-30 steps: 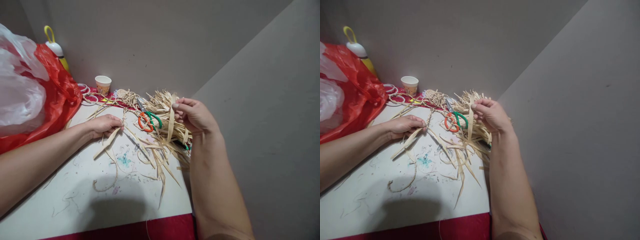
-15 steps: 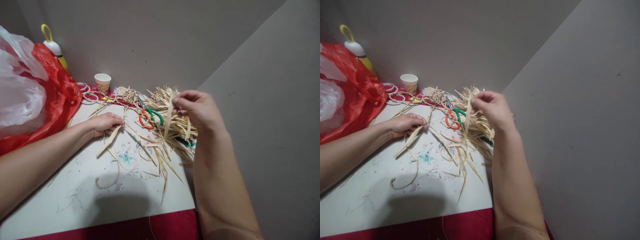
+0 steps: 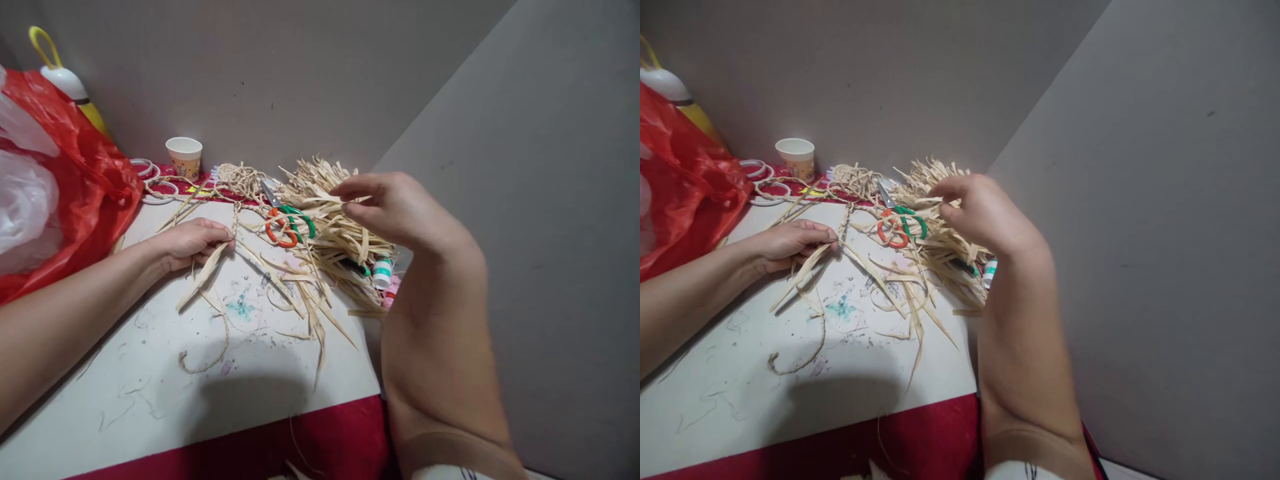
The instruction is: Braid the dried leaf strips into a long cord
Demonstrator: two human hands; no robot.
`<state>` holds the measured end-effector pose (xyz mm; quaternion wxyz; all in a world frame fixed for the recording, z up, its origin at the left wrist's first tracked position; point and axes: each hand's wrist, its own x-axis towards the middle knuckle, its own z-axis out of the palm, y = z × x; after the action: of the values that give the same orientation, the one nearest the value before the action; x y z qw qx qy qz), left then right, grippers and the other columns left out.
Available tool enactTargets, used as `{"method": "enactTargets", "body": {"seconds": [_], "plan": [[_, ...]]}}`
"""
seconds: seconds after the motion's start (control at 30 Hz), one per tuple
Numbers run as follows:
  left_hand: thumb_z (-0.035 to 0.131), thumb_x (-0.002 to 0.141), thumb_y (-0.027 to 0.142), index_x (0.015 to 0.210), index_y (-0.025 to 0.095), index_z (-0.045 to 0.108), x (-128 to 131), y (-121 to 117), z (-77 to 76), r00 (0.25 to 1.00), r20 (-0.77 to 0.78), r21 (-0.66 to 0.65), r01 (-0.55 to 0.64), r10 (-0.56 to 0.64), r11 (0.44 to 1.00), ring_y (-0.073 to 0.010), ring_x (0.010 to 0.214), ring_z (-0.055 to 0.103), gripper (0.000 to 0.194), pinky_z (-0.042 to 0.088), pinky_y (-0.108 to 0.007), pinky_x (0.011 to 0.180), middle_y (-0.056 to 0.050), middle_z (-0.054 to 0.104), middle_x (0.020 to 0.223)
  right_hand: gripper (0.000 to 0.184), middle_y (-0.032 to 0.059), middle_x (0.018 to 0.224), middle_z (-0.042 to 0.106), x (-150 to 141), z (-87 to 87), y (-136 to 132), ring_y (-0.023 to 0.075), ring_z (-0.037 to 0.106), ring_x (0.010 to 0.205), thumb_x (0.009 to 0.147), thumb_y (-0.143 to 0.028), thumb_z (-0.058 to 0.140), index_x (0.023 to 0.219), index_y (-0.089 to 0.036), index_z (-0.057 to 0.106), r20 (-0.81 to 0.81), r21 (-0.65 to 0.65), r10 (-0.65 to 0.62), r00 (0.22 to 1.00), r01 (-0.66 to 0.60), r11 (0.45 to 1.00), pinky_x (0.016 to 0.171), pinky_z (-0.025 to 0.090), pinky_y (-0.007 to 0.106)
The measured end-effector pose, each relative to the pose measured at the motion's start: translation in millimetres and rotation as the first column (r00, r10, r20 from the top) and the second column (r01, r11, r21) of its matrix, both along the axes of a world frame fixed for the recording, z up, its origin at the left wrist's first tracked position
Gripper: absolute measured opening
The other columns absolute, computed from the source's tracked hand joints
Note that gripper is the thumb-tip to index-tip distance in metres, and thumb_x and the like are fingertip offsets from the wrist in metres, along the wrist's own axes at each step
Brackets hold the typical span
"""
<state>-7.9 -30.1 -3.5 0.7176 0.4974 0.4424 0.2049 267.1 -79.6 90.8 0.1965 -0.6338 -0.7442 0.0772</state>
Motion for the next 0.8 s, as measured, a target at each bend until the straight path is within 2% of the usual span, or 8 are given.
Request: {"method": "enactTargets", "body": {"seconds": [0.1,0.2,0.33,0.43,0.53,0.67,0.73,0.8], "plan": [[0.056,0.081,0.017,0.064,0.01,0.061,0.1,0.6,-0.5,1.0,-0.006,0.007,-0.02,0.02,1.0,-0.0016,0.035,0.019,0.019,0.013,-0.013,0.032,0.005,0.035,0.042,0.014,0.0041,0.076,0.068,-24.6,0.3,2.7,0.0147,0.059,0.066,0.076,-0.019,0.06,0.084,-0.016,0.071,0.006,-0.077,0.178,0.984,-0.177,0.981,0.059,0.043,0.026],[0.056,0.081,0.017,0.064,0.01,0.061,0.8,1.0,-0.2,1.0,-0.006,0.01,-0.022,0.022,1.0,-0.0015,0.035,0.02,0.019,0.012,-0.014,0.032,0.004,0.037,0.043,0.009,0.0013,0.068,0.065,-50.7,-2.4,7.9,0.0111,0.054,0.06,0.075,-0.017,0.06,0.076,-0.016,0.07,0.119,-0.318,0.382,0.917,-0.329,0.889,0.055,0.038,0.024],[0.056,0.081,0.017,0.063,0.01,0.06,1.2,0.4,0.4,1.0,0.001,-0.015,-0.019,0.019,1.0,-0.0014,0.034,0.018,0.02,0.011,-0.014,0.032,0.006,0.031,0.041,0.01,0.0017,0.058,0.061,-65.6,-15.8,11.7,0.01,0.047,0.049,0.071,-0.024,0.063,0.064,-0.018,0.067,0.369,-0.529,0.47,0.802,-0.235,0.815,0.048,0.032,0.025],[0.057,0.08,0.015,0.061,0.01,0.06,1.0,0.0,-0.2,1.0,0.011,-0.014,-0.026,0.027,1.0,-0.0015,0.034,0.019,0.02,0.011,-0.014,0.033,0.006,0.032,0.04,0.016,0.0037,0.054,0.058,-62.4,-27.2,5.3,0.0109,0.044,0.046,0.069,-0.032,0.065,0.061,-0.018,0.066,0.547,-0.555,0.448,0.707,-0.095,0.827,0.045,0.028,0.026],[0.058,0.079,0.015,0.06,0.01,0.061,0.8,-0.1,-1.1,1.0,0.021,-0.006,-0.022,0.022,1.0,-0.0017,0.034,0.019,0.019,0.011,-0.015,0.033,0.005,0.033,0.04,0.012,0.0048,0.055,0.058,-51.5,-35.8,-4.1,0.0116,0.045,0.047,0.069,-0.025,0.064,0.06,-0.017,0.065,0.621,-0.535,0.422,0.66,-0.036,0.844,0.045,0.027,0.027],[0.057,0.079,0.014,0.06,0.01,0.061,1.1,-0.4,-0.5,1.0,0.021,-0.008,-0.021,0.021,1.0,-0.0018,0.034,0.018,0.02,0.011,-0.015,0.033,0.006,0.031,0.039,0.015,0.0039,0.057,0.059,-30.5,-34.1,-14.1,0.0124,0.047,0.049,0.072,-0.015,0.056,0.06,-0.018,0.064,0.526,-0.468,0.372,0.765,-0.105,0.877,0.046,0.029,0.027],[0.057,0.079,0.014,0.06,0.01,0.061,1.1,-0.7,0.1,1.0,0.02,0.002,-0.022,0.022,1.0,-0.0018,0.034,0.018,0.02,0.011,-0.015,0.033,0.006,0.032,0.04,0.015,0.0032,0.058,0.061,-22.4,-25.2,-20.4,0.0129,0.051,0.051,0.075,-0.015,0.054,0.065,-0.018,0.065,0.372,-0.336,0.278,0.886,-0.151,0.93,0.049,0.035,0.027],[0.057,0.079,0.013,0.06,0.01,0.061,0.8,-1.0,0.4,1.0,0.016,0.009,-0.02,0.02,1.0,-0.0017,0.034,0.018,0.02,0.011,-0.015,0.033,0.005,0.034,0.04,0.014,0.0033,0.064,0.065,-18.8,-14.8,-29.0,0.0143,0.058,0.057,0.08,-0.02,0.054,0.074,-0.018,0.067,0.101,-0.123,0.185,0.978,-0.173,0.977,0.055,0.043,0.028]]}}
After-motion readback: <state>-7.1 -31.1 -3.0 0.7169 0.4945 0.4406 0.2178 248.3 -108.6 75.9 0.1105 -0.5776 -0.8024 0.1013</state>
